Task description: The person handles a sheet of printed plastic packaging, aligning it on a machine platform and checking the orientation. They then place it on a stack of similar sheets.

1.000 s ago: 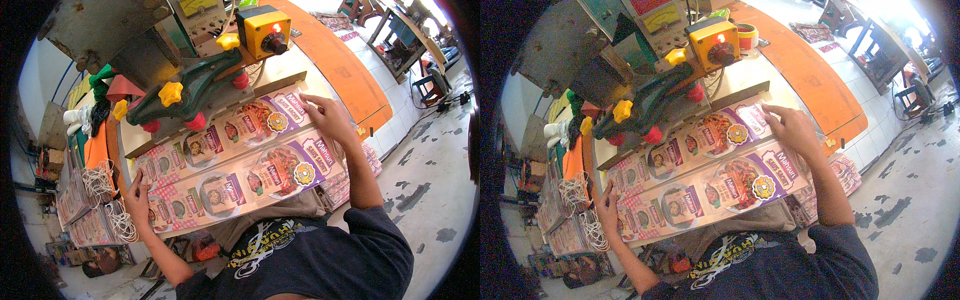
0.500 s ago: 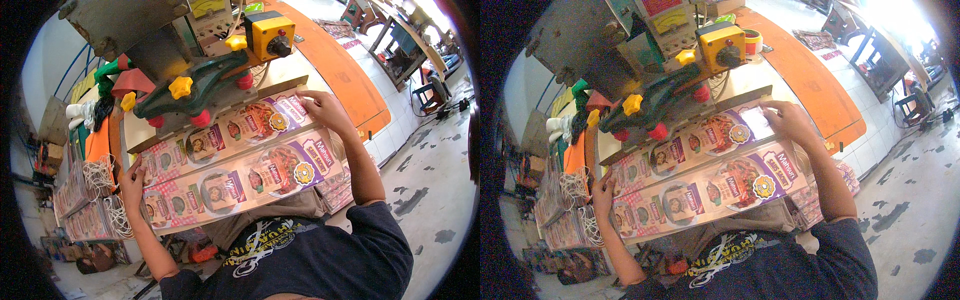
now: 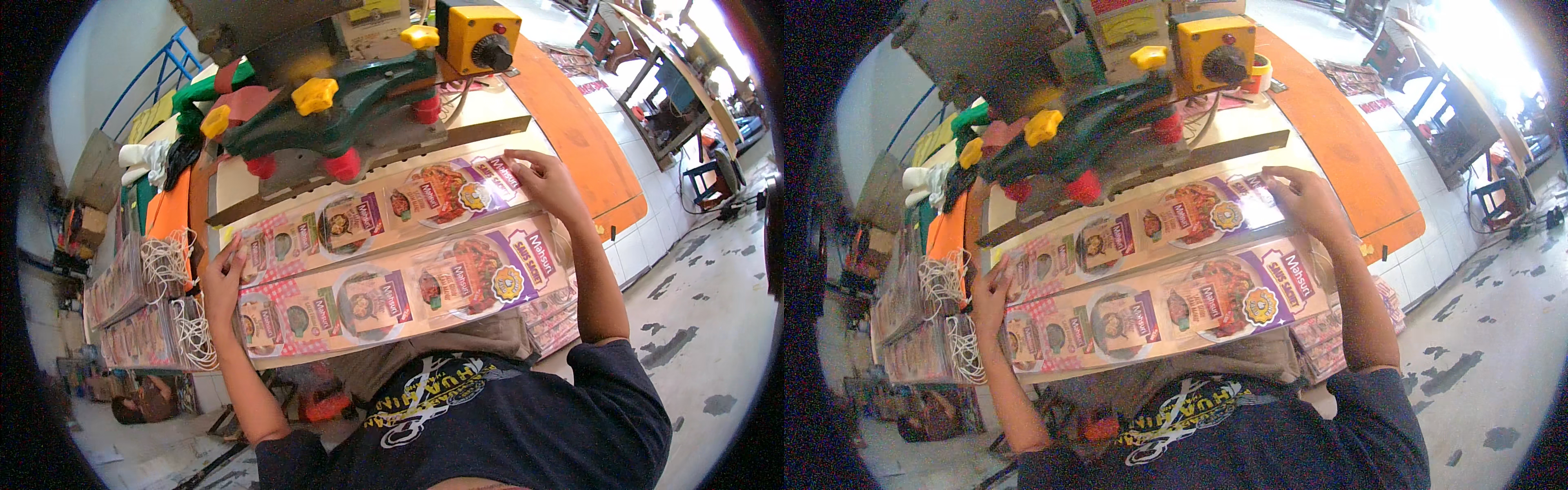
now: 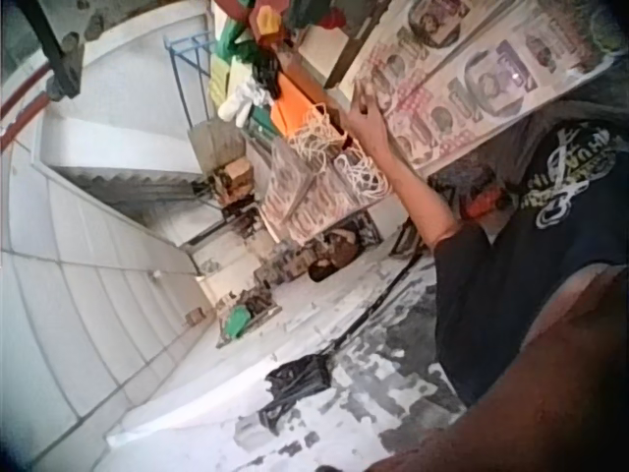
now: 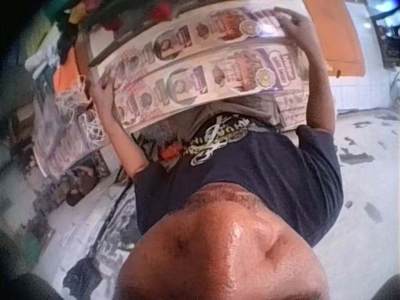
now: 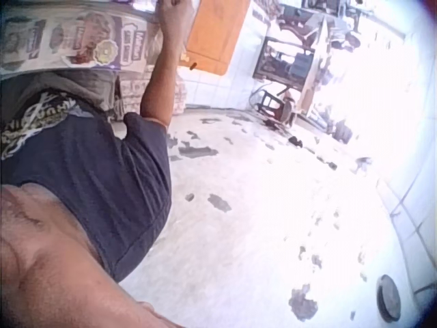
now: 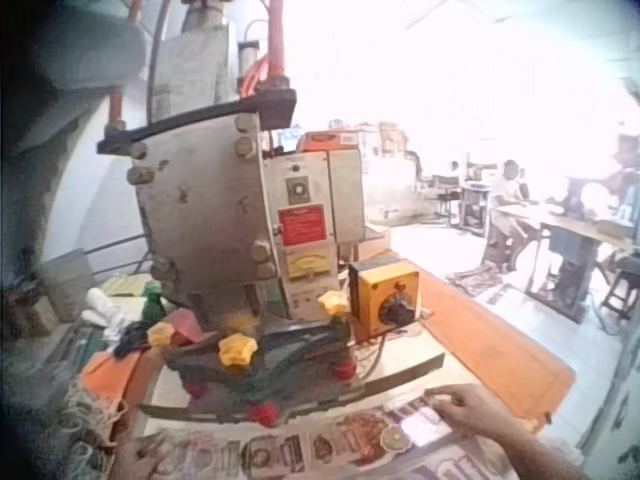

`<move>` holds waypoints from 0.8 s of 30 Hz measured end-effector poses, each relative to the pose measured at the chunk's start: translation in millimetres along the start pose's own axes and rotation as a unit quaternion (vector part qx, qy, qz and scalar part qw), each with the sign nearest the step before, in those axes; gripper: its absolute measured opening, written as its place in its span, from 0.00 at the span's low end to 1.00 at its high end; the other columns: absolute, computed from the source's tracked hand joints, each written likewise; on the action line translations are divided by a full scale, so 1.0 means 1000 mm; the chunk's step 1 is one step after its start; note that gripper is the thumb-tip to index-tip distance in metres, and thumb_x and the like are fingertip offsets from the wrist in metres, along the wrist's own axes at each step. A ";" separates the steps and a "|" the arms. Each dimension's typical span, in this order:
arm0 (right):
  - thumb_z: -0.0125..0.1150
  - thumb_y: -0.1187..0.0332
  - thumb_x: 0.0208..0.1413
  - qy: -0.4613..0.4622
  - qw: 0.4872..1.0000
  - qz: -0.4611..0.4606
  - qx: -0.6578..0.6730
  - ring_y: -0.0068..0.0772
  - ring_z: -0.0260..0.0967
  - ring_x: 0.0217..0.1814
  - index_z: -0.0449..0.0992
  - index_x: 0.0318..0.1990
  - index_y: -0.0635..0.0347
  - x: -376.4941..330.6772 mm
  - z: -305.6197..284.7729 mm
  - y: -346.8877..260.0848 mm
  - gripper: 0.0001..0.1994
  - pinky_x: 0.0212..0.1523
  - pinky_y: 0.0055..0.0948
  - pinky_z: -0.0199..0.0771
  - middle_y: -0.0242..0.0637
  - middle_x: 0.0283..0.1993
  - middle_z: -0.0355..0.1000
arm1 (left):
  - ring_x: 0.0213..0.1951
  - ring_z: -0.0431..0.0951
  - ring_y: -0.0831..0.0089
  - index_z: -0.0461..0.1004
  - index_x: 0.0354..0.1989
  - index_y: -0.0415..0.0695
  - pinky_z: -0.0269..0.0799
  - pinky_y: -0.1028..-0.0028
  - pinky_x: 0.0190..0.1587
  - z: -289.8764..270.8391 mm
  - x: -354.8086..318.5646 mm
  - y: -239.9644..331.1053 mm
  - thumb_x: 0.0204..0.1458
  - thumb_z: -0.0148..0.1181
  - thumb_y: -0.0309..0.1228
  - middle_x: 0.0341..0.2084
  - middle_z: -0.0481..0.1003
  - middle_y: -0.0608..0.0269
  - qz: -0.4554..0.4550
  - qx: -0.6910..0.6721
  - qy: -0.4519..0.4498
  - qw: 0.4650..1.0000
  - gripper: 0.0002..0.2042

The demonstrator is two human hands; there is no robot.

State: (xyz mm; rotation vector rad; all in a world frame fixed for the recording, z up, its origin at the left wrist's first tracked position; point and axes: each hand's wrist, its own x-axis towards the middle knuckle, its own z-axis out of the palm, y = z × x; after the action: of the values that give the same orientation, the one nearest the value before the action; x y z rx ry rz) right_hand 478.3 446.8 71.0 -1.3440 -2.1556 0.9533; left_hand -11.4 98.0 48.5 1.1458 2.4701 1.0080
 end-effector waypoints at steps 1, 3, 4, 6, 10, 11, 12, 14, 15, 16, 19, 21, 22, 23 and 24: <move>0.63 0.61 0.67 -0.006 1.000 0.015 0.000 0.22 0.72 0.36 0.81 0.59 0.56 -0.001 -0.001 -0.006 0.17 0.40 0.28 0.73 0.37 0.35 0.79 | 0.22 0.59 0.85 0.77 0.64 0.49 0.57 0.78 0.25 0.000 0.000 0.000 0.63 0.64 0.42 0.18 0.65 0.75 0.000 -0.004 0.003 1.000 0.22; 0.63 0.62 0.67 0.007 0.999 -0.005 0.041 0.18 0.67 0.33 0.80 0.60 0.57 0.001 0.005 0.002 0.17 0.36 0.25 0.69 0.31 0.31 0.75 | 0.21 0.59 0.85 0.77 0.64 0.50 0.57 0.78 0.25 0.000 0.000 0.000 0.63 0.65 0.42 0.18 0.64 0.75 -0.005 -0.009 0.011 1.000 0.22; 0.63 0.62 0.67 0.014 0.998 -0.013 0.061 0.16 0.64 0.31 0.80 0.60 0.57 0.001 0.006 0.005 0.17 0.33 0.24 0.66 0.28 0.29 0.73 | 0.21 0.59 0.85 0.77 0.64 0.50 0.57 0.78 0.25 0.001 0.000 0.001 0.63 0.65 0.42 0.17 0.64 0.75 -0.009 -0.012 0.015 1.000 0.22; 0.62 0.63 0.67 0.020 0.993 -0.028 0.111 0.13 0.60 0.29 0.79 0.61 0.58 -0.001 0.006 0.004 0.18 0.30 0.21 0.61 0.23 0.26 0.68 | 0.21 0.59 0.86 0.78 0.64 0.50 0.57 0.79 0.24 0.002 -0.001 0.008 0.62 0.65 0.42 0.18 0.64 0.75 0.014 -0.017 0.026 0.999 0.22; 0.63 0.63 0.66 0.041 0.991 -0.041 0.122 0.12 0.55 0.25 0.80 0.59 0.56 -0.009 0.002 -0.007 0.17 0.27 0.21 0.56 0.20 0.23 0.61 | 0.20 0.59 0.86 0.77 0.63 0.48 0.57 0.79 0.23 0.004 -0.004 0.008 0.61 0.68 0.39 0.18 0.61 0.76 0.010 -0.059 0.055 0.997 0.23; 0.62 0.65 0.66 0.031 0.987 -0.061 0.146 0.12 0.54 0.25 0.79 0.60 0.57 -0.012 0.001 -0.008 0.18 0.27 0.20 0.55 0.18 0.23 0.60 | 0.20 0.58 0.86 0.78 0.63 0.47 0.57 0.79 0.23 0.003 -0.005 0.009 0.60 0.68 0.38 0.18 0.60 0.76 0.010 -0.073 0.060 0.995 0.23; 0.63 0.65 0.66 0.038 0.985 -0.060 0.158 0.11 0.52 0.25 0.78 0.61 0.57 -0.014 0.002 -0.009 0.18 0.27 0.20 0.52 0.17 0.23 0.58 | 0.20 0.58 0.86 0.78 0.63 0.46 0.58 0.79 0.23 0.001 -0.005 0.009 0.60 0.69 0.37 0.18 0.59 0.77 0.009 -0.087 0.065 0.994 0.23; 0.63 0.66 0.67 0.050 0.981 -0.057 0.179 0.09 0.49 0.25 0.78 0.62 0.59 -0.017 0.004 -0.010 0.18 0.26 0.19 0.46 0.15 0.23 0.54 | 0.21 0.58 0.86 0.74 0.65 0.43 0.60 0.80 0.23 -0.002 -0.005 0.013 0.58 0.70 0.34 0.19 0.57 0.77 -0.006 -0.100 0.077 0.992 0.26; 0.62 0.67 0.66 0.043 0.987 -0.046 0.145 0.11 0.54 0.27 0.76 0.63 0.58 -0.018 0.000 -0.008 0.19 0.28 0.19 0.54 0.18 0.25 0.58 | 0.21 0.58 0.86 0.73 0.65 0.42 0.61 0.80 0.23 -0.005 -0.009 0.017 0.57 0.71 0.33 0.19 0.58 0.77 -0.016 -0.121 0.080 0.989 0.27; 0.62 0.67 0.66 0.046 0.988 -0.047 0.139 0.11 0.54 0.27 0.76 0.63 0.58 -0.024 -0.008 -0.008 0.19 0.28 0.19 0.54 0.18 0.25 0.59 | 0.21 0.58 0.86 0.71 0.66 0.41 0.62 0.81 0.23 -0.007 -0.012 0.034 0.57 0.71 0.33 0.19 0.58 0.77 -0.024 -0.145 0.078 0.986 0.28; 0.61 0.70 0.67 0.056 0.985 -0.066 0.152 0.08 0.55 0.26 0.73 0.66 0.59 -0.034 -0.015 0.002 0.21 0.27 0.16 0.52 0.18 0.25 0.62 | 0.23 0.66 0.85 0.69 0.65 0.36 0.70 0.82 0.26 -0.014 -0.027 0.059 0.57 0.70 0.30 0.22 0.68 0.74 -0.047 -0.186 0.106 0.976 0.28; 0.60 0.71 0.67 0.075 0.980 -0.076 0.171 0.08 0.58 0.27 0.71 0.68 0.59 -0.040 -0.021 0.003 0.22 0.27 0.16 0.53 0.20 0.25 0.64 | 0.31 0.79 0.81 0.69 0.63 0.35 0.79 0.79 0.35 -0.023 -0.041 0.069 0.58 0.69 0.32 0.32 0.81 0.65 -0.081 -0.308 0.083 0.944 0.26; 0.59 0.72 0.68 0.083 0.976 -0.082 0.183 0.08 0.59 0.27 0.70 0.69 0.59 -0.043 -0.026 0.003 0.23 0.27 0.15 0.54 0.20 0.26 0.64 | 0.34 0.81 0.79 0.69 0.63 0.35 0.81 0.77 0.38 -0.027 -0.047 0.067 0.59 0.68 0.32 0.35 0.81 0.62 -0.097 -0.362 0.064 0.925 0.26; 0.58 0.73 0.68 0.101 0.979 -0.100 0.143 0.08 0.60 0.28 0.68 0.70 0.59 -0.046 -0.035 0.005 0.23 0.26 0.15 0.53 0.22 0.26 0.66 | 0.37 0.82 0.77 0.68 0.63 0.35 0.82 0.75 0.41 -0.028 -0.052 0.064 0.60 0.68 0.33 0.38 0.82 0.60 -0.111 -0.417 0.041 0.901 0.26; 0.58 0.72 0.69 0.110 0.979 -0.120 0.120 0.09 0.63 0.29 0.68 0.70 0.60 -0.047 -0.046 0.018 0.23 0.28 0.14 0.57 0.23 0.28 0.69 | 0.40 0.83 0.75 0.68 0.63 0.35 0.83 0.74 0.44 -0.031 -0.058 0.061 0.60 0.67 0.33 0.41 0.83 0.57 -0.124 -0.470 0.020 0.874 0.26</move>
State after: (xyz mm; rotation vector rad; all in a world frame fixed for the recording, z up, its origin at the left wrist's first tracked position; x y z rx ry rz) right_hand 540.1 425.2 88.9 -0.9988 -1.9136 0.8911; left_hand 48.0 67.4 107.8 0.4619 1.6534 1.8221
